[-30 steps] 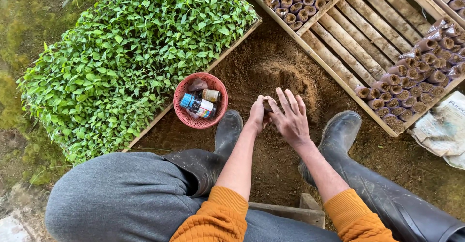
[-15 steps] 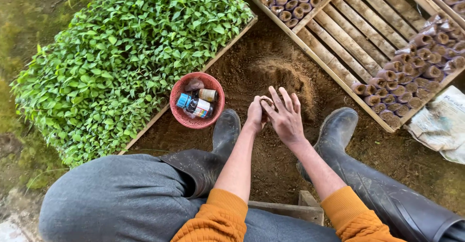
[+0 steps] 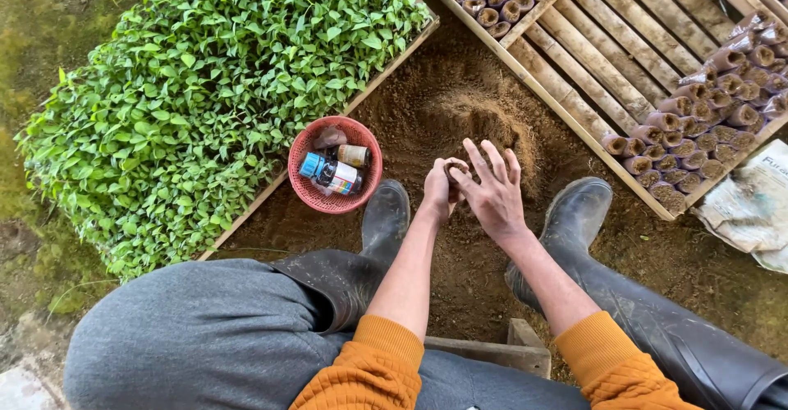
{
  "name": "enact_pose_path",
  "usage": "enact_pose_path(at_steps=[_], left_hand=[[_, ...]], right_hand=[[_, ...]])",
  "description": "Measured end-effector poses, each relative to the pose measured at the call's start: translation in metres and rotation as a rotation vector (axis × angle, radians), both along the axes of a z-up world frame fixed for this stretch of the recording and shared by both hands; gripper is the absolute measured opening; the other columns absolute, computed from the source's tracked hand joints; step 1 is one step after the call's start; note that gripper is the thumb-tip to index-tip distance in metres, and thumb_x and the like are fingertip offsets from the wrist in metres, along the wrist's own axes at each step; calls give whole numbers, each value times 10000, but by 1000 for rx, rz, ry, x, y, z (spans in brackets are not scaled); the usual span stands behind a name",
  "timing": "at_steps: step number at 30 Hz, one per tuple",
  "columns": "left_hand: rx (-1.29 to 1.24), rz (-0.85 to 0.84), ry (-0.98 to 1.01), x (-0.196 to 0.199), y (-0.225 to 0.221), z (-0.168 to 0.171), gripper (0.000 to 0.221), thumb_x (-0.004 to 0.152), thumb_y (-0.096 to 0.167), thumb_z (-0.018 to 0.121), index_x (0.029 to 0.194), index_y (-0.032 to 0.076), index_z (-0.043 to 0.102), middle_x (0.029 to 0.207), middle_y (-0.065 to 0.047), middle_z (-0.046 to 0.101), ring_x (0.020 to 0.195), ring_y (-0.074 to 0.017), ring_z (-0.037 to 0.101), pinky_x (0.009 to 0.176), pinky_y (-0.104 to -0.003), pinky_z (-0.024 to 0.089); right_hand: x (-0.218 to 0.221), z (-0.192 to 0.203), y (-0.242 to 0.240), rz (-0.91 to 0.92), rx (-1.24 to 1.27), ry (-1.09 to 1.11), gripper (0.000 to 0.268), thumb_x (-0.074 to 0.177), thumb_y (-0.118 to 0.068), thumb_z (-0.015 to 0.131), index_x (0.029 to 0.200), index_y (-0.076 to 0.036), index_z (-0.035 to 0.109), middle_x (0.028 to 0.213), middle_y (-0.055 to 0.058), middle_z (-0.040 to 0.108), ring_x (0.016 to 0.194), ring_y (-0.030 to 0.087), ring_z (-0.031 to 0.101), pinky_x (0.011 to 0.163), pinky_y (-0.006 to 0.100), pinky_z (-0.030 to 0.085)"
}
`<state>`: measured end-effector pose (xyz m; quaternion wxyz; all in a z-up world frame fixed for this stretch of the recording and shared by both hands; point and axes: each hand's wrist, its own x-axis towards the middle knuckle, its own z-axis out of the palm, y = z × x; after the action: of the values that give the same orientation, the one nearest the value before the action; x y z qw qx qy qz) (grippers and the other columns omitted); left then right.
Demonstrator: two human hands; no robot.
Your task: Prepare individual soil plugs for seedlings by poking holes with a stick and molding soil around them.
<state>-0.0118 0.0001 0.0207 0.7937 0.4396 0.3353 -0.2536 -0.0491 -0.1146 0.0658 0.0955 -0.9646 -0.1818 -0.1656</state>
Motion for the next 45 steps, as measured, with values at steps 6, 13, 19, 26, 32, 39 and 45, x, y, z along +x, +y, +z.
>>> enact_pose_path(at_steps=[6, 13, 19, 26, 32, 39, 45], left_hand=[[-111, -39, -73, -1, 4, 6, 448, 832, 482, 451, 795, 98, 680, 575, -95, 521, 386, -104, 396, 336, -205, 198], [-111, -56, -111, 0, 4, -16, 560, 937, 542, 339, 739, 100, 620, 512, -48, 485, 337, -83, 367, 313, -197, 242], [-204, -55, -6, -8, -3, -35, 637, 994, 649, 196, 1159, 170, 581, 607, -23, 378, 359, -98, 326, 336, -225, 223], [552, -522, -316, -9, -2, 22, 710, 1000, 625, 286, 1445, 100, 458, 1089, -133, 687, 720, -187, 656, 572, -276, 491], [1096, -1297, -443, -39, -15, 48, 1147, 886, 649, 638, 1633, 112, -46, 1691, -183, -135, 1546, -422, -103, 1187, -687, -5], [1137, -1577, -250, -32, -27, 38, 1322, 829, 574, 782, 1620, 89, -159, 1662, -185, -292, 1508, -434, -275, 1142, -713, -166], [1175, -1602, -220, -33, -29, 12, 1395, 779, 597, 815, 1612, 75, -174, 1654, -207, -293, 1492, -472, -291, 1135, -729, -153]], right_hand=[[11, 12, -2, 4, 452, 368, 880, 836, -219, 821, 1583, -153, 361, 1377, 141, 587, 1124, 299, 577, 942, 422, 504], [32, 10, 3, 69, 69, 630, 526, 852, -322, 764, 1341, -221, 601, 1317, 10, 619, 1148, 221, 621, 927, 358, 569], [54, 16, -11, 102, 34, 793, 449, 871, -359, 737, 1256, -158, 626, 1244, 76, 659, 1177, 282, 649, 975, 413, 557], [110, 35, -117, 68, 282, 836, 328, 816, -399, 779, 1056, -177, 755, 1008, 89, 789, 999, 313, 740, 890, 458, 581], [134, 14, -253, -199, 100, 729, 367, 842, -403, 749, 1116, -159, 735, 1077, 164, 760, 1042, 396, 708, 918, 520, 561], [107, -77, -319, -346, 34, 706, 296, 870, -375, 730, 1107, -198, 733, 1105, 136, 751, 1042, 379, 726, 936, 505, 565], [97, -83, -305, -200, -330, 485, 390, 884, -489, 681, 1156, -209, 687, 1057, 48, 746, 1044, 252, 695, 868, 406, 515]])
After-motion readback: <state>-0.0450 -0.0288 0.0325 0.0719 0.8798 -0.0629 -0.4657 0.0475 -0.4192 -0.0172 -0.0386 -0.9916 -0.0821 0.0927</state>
